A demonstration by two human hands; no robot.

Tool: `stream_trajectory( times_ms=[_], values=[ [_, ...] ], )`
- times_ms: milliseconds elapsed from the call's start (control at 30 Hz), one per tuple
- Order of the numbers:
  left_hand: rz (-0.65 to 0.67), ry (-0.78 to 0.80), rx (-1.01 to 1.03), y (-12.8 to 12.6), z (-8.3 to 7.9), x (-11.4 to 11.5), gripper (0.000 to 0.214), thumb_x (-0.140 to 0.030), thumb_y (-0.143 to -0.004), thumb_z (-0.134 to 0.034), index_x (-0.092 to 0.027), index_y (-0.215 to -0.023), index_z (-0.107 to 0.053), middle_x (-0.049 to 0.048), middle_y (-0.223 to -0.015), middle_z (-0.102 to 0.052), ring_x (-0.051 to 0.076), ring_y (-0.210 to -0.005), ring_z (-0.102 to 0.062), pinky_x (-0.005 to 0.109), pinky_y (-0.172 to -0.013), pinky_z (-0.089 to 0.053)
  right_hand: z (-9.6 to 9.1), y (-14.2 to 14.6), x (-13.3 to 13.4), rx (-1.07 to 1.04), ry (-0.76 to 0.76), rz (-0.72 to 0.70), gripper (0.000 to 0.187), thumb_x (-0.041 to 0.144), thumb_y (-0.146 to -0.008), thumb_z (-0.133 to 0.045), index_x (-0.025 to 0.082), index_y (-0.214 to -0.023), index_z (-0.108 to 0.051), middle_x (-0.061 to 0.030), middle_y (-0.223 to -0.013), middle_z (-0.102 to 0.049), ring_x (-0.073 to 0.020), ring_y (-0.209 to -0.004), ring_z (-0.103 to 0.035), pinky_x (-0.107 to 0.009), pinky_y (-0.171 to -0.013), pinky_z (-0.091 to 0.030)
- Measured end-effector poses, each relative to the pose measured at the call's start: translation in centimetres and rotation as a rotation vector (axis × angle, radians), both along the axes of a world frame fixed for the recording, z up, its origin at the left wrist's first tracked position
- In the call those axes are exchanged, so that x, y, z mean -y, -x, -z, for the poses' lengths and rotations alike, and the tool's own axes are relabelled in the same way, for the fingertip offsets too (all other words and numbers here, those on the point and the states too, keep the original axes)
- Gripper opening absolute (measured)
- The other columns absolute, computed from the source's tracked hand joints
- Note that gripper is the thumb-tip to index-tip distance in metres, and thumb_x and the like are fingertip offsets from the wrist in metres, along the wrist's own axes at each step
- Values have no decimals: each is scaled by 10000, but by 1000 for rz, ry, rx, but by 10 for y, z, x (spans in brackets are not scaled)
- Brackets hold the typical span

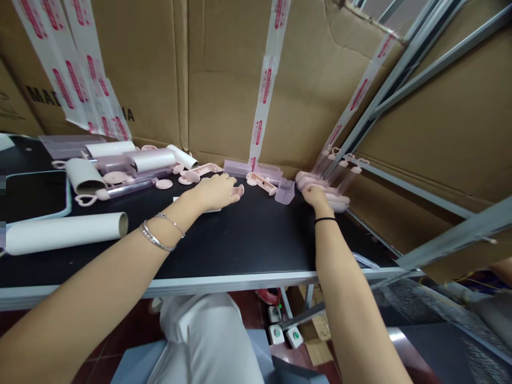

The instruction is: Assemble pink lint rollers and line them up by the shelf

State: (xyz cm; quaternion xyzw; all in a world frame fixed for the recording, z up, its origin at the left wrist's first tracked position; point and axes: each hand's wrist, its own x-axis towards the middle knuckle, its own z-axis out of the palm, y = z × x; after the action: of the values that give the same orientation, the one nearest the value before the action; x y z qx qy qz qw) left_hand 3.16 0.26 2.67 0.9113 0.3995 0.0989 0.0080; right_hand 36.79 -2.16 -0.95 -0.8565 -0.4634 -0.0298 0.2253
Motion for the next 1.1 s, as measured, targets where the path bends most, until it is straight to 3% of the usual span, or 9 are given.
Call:
stream_trajectory(
  times_ms=[133,267,433,533,700,800,933,1100],
  values=[
    [-54,25,-197,5,3,-3,663,-473,-767,-578,-108,-1310,-468,193,-1314,-533,369,-1192,-503,471,-936,-425,-2,11,0,47,-44,7,253,217,-848,-430,96,-872,-651,-184,-933,-674,-279,-928,-607,-376,-817,-433],
    [-93,-31,-245,6,11,-10,527,-405,-809,-543,-112,-1246,-518,182,-1244,-585,364,-1146,-535,489,-907,-432,-15,38,-4,120,-183,-90,306,263,-898,-359,133,-1018,-609,-147,-1051,-651,-240,-1005,-568,-331,-882,-397],
    [-42,-129,-180,6,15,-11,368,-253,-820,-499,-133,-1160,-577,166,-1171,-627,331,-1102,-576,435,-881,-442,-24,81,-5,312,-357,-317,270,220,-886,-383,124,-993,-612,-143,-1039,-636,-241,-988,-536,-336,-909,-382],
    [43,-165,-146,3,17,-7,339,-213,-839,-466,-170,-1146,-603,140,-1152,-645,315,-1053,-609,432,-880,-435,-17,105,-6,404,-238,-434,314,213,-904,-350,127,-1053,-613,-151,-1087,-638,-257,-1035,-522,-363,-923,-371],
    [200,-83,-78,-5,19,-5,385,-217,-826,-529,-216,-1206,-588,109,-1231,-630,273,-1125,-591,388,-919,-416,8,122,-12,504,-25,-228,383,238,-884,-419,60,-1200,-545,-231,-1119,-631,-377,-1210,-418,-616,-1007,-192],
    [261,-26,-41,-3,14,-9,446,-220,-797,-565,-217,-1243,-566,96,-1291,-599,251,-1203,-538,370,-983,-376,13,123,-12,482,24,-183,417,196,-816,-488,24,-1194,-532,-231,-1117,-615,-368,-1144,-468,-632,-1002,-198],
    [143,-70,-33,9,1,-15,484,-344,-773,-581,-200,-1235,-567,99,-1343,-551,280,-1286,-435,394,-1034,-336,7,128,-6,479,-13,-179,440,192,-725,-558,55,-1143,-564,-221,-1186,-541,-367,-1132,-460,-572,-973,-297],
    [-41,61,-124,18,-5,-14,431,-401,-710,-591,-207,-1093,-633,104,-1152,-653,305,-1055,-587,402,-878,-438,2,139,-1,436,8,-209,373,155,-766,-499,38,-1119,-531,-239,-1108,-577,-370,-1069,-504,-493,-865,-387]
  ],
)
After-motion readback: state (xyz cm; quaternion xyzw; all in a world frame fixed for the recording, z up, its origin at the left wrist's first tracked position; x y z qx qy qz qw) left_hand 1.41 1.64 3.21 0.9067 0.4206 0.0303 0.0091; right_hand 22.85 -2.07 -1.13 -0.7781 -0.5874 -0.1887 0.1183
